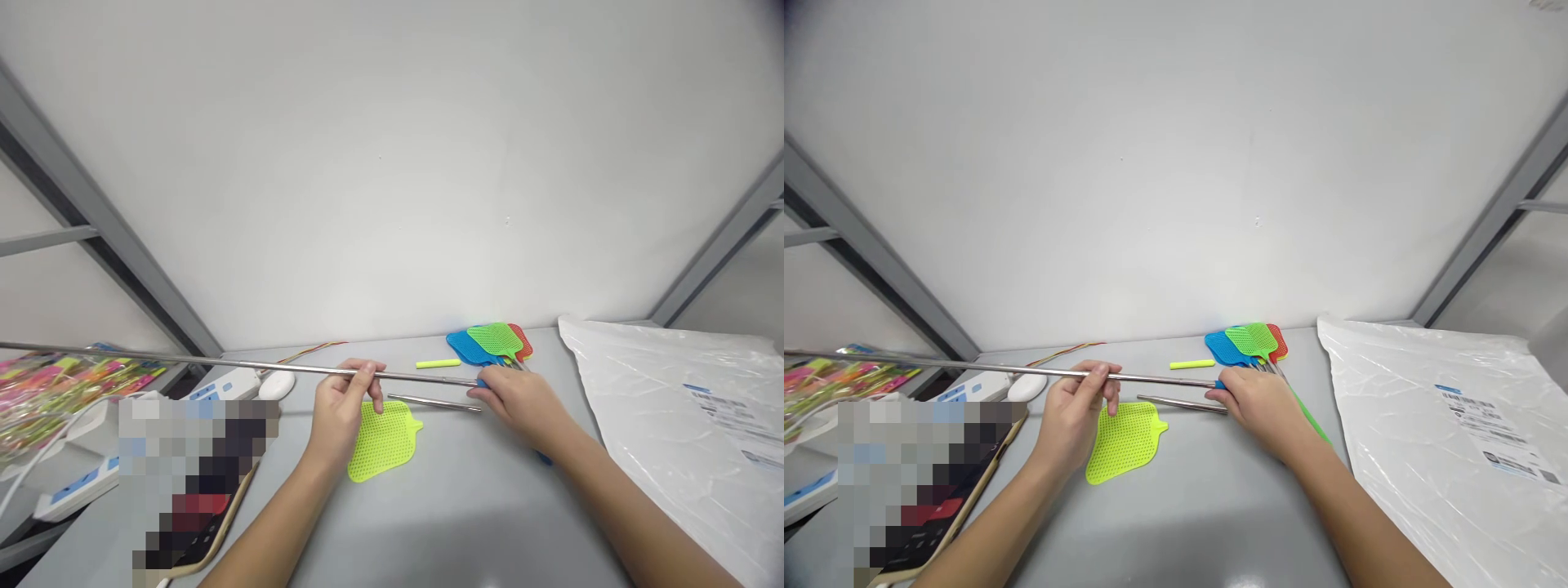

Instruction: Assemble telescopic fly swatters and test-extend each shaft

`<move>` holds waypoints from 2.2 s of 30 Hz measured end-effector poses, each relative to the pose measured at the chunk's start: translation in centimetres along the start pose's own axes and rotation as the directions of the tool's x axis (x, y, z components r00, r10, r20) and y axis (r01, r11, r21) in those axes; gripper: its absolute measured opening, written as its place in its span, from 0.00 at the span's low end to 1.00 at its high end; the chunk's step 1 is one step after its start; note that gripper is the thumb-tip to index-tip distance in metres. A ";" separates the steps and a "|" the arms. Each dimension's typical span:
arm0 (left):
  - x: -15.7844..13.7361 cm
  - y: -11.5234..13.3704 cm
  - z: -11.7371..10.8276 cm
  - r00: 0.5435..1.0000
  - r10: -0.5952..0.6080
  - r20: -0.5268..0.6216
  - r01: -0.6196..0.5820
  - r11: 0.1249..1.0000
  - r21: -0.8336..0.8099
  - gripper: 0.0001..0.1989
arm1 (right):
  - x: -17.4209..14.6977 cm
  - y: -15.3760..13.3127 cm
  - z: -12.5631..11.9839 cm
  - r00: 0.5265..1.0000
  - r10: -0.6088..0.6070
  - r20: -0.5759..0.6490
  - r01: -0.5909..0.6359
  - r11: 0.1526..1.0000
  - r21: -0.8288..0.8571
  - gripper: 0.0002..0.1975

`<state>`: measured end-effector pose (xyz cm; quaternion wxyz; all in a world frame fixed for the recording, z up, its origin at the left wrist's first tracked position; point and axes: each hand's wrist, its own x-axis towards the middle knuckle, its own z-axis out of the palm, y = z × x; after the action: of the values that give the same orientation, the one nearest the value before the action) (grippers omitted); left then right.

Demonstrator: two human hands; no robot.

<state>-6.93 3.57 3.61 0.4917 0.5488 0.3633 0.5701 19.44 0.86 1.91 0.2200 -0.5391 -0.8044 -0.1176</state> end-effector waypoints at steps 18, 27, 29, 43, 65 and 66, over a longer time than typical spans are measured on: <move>-0.3 -1.6 0.3 0.996 -0.079 -0.042 0.078 0.997 -0.018 0.12 | 0.1 -2.0 0.6 0.996 0.035 0.080 -0.036 0.999 0.015 0.13; 0.0 -1.8 0.0 0.994 -0.090 -0.063 0.086 0.995 -0.051 0.13 | -0.1 -2.4 1.0 0.995 0.038 0.093 -0.038 0.999 0.002 0.16; 0.0 -1.8 0.0 0.994 -0.092 -0.052 0.086 0.992 -0.094 0.17 | 0.0 -2.3 0.9 0.996 0.046 0.081 -0.047 0.999 0.015 0.16; 0.5 -1.4 -0.2 0.988 -0.097 -0.120 0.102 0.994 0.029 0.20 | 0.1 -1.7 0.5 0.995 0.096 0.032 -0.097 0.994 0.043 0.17; 0.6 -2.6 0.1 0.981 -0.158 -0.110 0.158 0.987 -0.008 0.28 | 0.3 -1.8 0.5 0.993 0.094 0.066 -0.097 0.994 0.047 0.18; 0.6 -2.6 0.0 0.981 -0.157 -0.111 0.156 0.988 -0.014 0.27 | 0.3 -1.8 0.5 0.993 0.092 0.068 -0.096 0.994 0.055 0.18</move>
<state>-6.41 4.81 1.31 0.5154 0.4844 0.4309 0.5604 17.53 0.65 1.70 0.2145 -0.5732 -0.7881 -0.0661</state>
